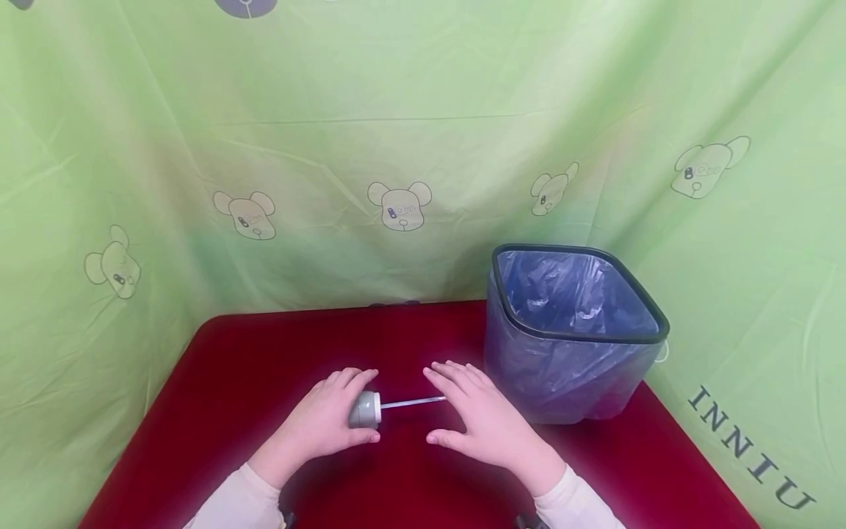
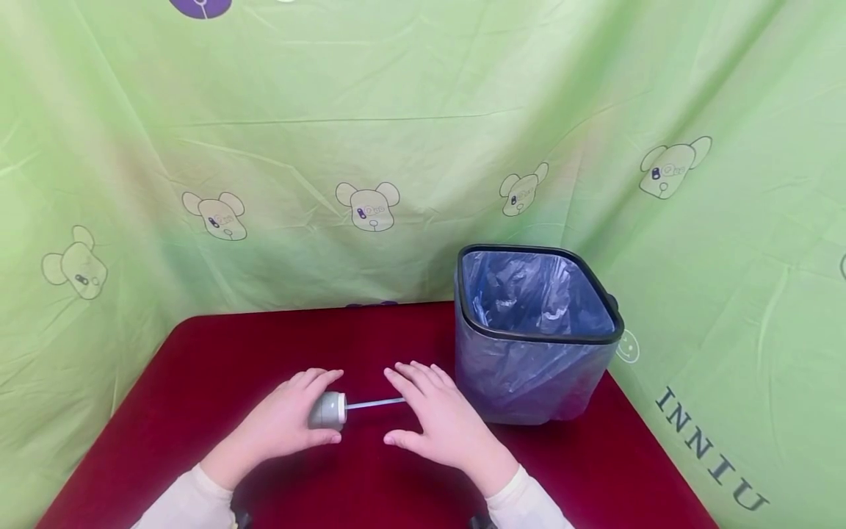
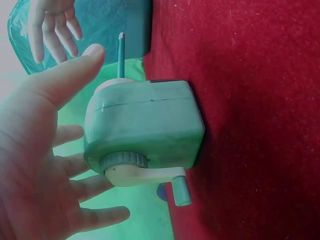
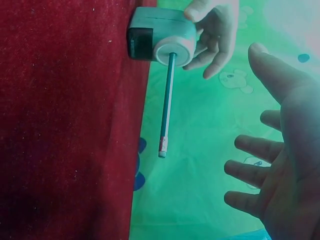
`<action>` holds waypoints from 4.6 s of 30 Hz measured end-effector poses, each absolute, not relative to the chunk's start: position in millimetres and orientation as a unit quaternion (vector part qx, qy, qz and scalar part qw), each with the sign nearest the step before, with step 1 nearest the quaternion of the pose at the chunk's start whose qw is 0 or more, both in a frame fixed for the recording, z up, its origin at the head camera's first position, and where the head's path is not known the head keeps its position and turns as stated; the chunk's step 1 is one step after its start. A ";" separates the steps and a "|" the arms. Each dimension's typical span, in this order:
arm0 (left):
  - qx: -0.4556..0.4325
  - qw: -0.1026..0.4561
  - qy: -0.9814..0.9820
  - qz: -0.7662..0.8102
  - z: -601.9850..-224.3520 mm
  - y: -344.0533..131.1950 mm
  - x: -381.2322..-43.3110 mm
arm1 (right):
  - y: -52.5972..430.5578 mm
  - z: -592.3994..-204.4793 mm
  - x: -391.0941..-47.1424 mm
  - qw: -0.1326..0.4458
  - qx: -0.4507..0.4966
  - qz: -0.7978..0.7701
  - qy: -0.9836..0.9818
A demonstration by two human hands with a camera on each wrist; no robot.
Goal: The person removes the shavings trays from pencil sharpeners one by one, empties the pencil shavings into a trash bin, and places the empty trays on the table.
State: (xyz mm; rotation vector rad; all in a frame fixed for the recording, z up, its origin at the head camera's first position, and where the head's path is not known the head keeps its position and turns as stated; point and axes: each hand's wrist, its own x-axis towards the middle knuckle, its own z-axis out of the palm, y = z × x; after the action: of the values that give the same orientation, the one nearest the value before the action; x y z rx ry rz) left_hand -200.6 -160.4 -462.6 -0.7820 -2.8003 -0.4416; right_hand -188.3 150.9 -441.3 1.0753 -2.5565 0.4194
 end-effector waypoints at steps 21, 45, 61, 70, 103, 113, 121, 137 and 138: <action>-0.253 0.077 -0.954 -0.143 -468.9 -163.8 -203.3 | 149.9 -447.4 -191.0 0.178 0.360 0.152 -0.903; -0.243 0.062 -0.956 -0.151 -472.4 -166.5 -204.2 | 151.2 -453.6 -196.2 0.137 0.295 0.211 -0.922; -0.220 0.035 -0.955 -0.195 -474.2 -167.0 -205.5 | 153.6 -460.2 -199.0 0.132 0.288 0.251 -0.915; -0.210 0.025 -0.949 -0.232 -479.7 -169.8 -207.9 | 153.0 -462.4 -201.4 0.124 0.276 0.282 -0.910; -0.145 -0.018 -0.919 -0.365 -494.1 -176.5 -208.2 | 153.8 -470.5 -202.2 0.097 0.228 0.340 -0.907; -0.138 -0.018 -0.911 -0.388 -498.2 -180.3 -206.3 | 154.7 -470.0 -202.9 0.087 0.222 0.344 -0.908; -0.115 -0.024 -0.895 -0.429 -502.6 -181.7 -207.1 | 156.0 -471.1 -204.0 0.088 0.221 0.344 -0.908; -0.100 -0.015 -0.891 -0.443 -507.1 -182.8 -203.1 | 155.6 -470.3 -203.0 0.084 0.220 0.347 -0.908; -0.099 -0.014 -0.891 -0.444 -507.2 -182.7 -203.0 | 155.4 -469.7 -202.6 0.082 0.218 0.347 -0.908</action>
State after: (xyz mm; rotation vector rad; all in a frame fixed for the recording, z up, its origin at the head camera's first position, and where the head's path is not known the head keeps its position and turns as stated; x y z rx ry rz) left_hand -203.0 -182.7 -507.2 -0.3140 -2.8232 -1.4066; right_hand -202.6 155.4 -469.7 0.6525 -2.7134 1.0365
